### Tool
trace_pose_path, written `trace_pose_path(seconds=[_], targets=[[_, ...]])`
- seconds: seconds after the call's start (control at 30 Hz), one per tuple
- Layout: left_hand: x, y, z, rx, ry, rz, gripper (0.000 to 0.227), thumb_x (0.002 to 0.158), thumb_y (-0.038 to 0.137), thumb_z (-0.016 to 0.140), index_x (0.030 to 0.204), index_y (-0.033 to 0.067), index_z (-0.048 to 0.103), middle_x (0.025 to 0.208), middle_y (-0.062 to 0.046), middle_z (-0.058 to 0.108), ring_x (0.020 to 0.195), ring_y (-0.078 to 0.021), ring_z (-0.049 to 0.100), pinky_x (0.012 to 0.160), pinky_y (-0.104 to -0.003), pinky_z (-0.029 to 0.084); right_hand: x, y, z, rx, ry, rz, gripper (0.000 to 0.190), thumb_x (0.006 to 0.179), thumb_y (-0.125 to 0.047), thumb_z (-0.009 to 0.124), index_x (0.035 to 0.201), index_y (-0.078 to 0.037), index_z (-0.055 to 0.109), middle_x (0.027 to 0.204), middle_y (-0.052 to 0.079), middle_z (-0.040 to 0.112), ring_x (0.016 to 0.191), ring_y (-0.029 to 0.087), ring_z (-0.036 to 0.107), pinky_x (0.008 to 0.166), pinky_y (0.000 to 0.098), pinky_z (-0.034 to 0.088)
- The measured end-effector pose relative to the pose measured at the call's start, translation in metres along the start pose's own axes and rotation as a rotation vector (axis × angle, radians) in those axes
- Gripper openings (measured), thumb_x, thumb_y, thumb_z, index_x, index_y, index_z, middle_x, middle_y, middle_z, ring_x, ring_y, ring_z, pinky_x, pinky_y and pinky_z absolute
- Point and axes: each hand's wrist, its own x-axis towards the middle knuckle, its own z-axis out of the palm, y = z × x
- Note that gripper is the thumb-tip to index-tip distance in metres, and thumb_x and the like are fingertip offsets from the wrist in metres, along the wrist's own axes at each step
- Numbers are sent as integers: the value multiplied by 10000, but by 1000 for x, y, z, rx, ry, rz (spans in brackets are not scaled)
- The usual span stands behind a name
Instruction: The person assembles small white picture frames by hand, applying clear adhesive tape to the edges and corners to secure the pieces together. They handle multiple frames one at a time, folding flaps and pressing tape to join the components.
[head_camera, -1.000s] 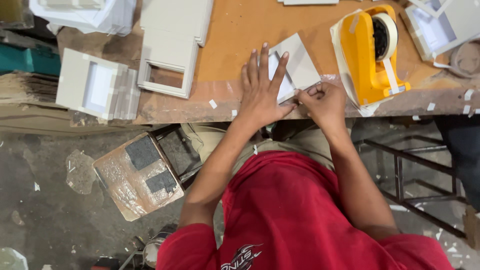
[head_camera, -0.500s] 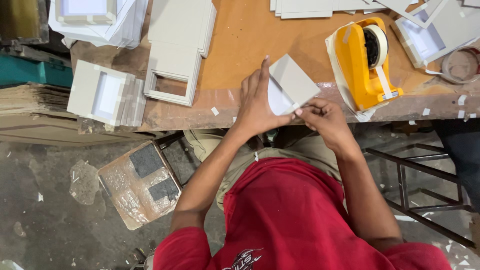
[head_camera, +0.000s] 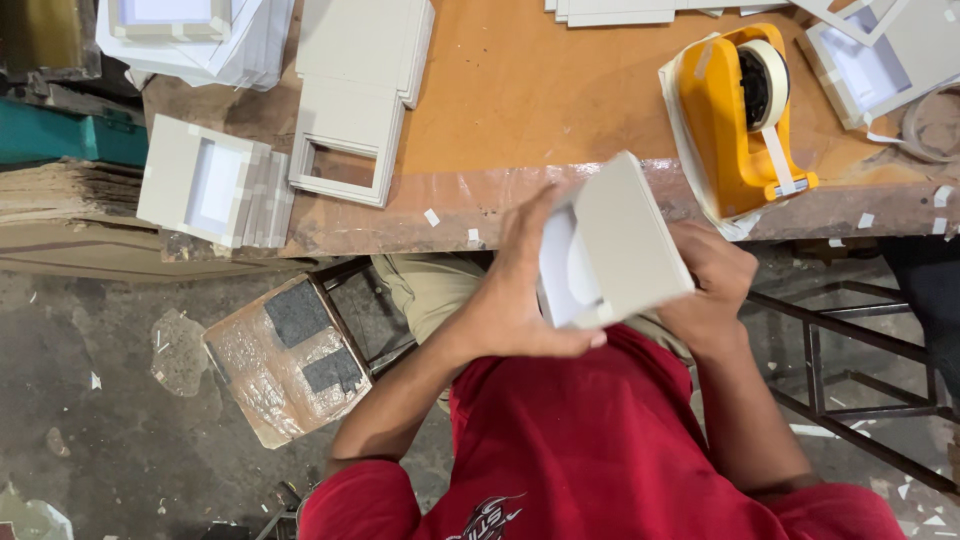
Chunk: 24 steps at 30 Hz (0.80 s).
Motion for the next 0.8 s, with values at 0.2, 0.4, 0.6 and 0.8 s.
trace_pose_path(seconds=[0.2, 0.4, 0.6, 0.8], targets=[[4, -2, -1, 191, -165, 216, 1297, 597, 346, 930, 1616, 174, 146, 1613, -235, 241, 1534, -478, 226, 1269, -619, 237, 14, 14, -1, 769, 77, 766, 356, 1067, -283, 670, 1221, 39, 669, 1074, 104, 750, 932, 135, 723, 841, 277, 588], [29, -24, -23, 840, -359, 290, 1031, 698, 98, 791, 1584, 395, 355, 1661, -106, 261, 1544, -370, 211, 1241, -628, 148, 12, 22, -10, 205, -373, 650, 479, 926, -65, 760, 1377, 63, 660, 1027, 190, 667, 654, 213, 449, 610, 317, 366], [42, -66, -47, 987, 239, -54, 739, 868, 47, 726, 1543, 188, 460, 1568, -186, 396, 1448, -391, 354, 1209, -572, 298, 6, 32, 61, 511, 101, 773, 358, 946, -112, 719, 1238, 52, 593, 1019, 110, 750, 841, 122, 754, 735, 256, 618], [37, -103, -16, 635, 380, -154, 618, 951, 278, 771, 1453, 40, 502, 1431, -178, 543, 1333, -371, 482, 1129, -495, 387, -14, 9, 35, -274, 105, 317, 174, 913, -38, 777, 1073, 23, 745, 986, 167, 763, 831, 196, 725, 741, 299, 563]])
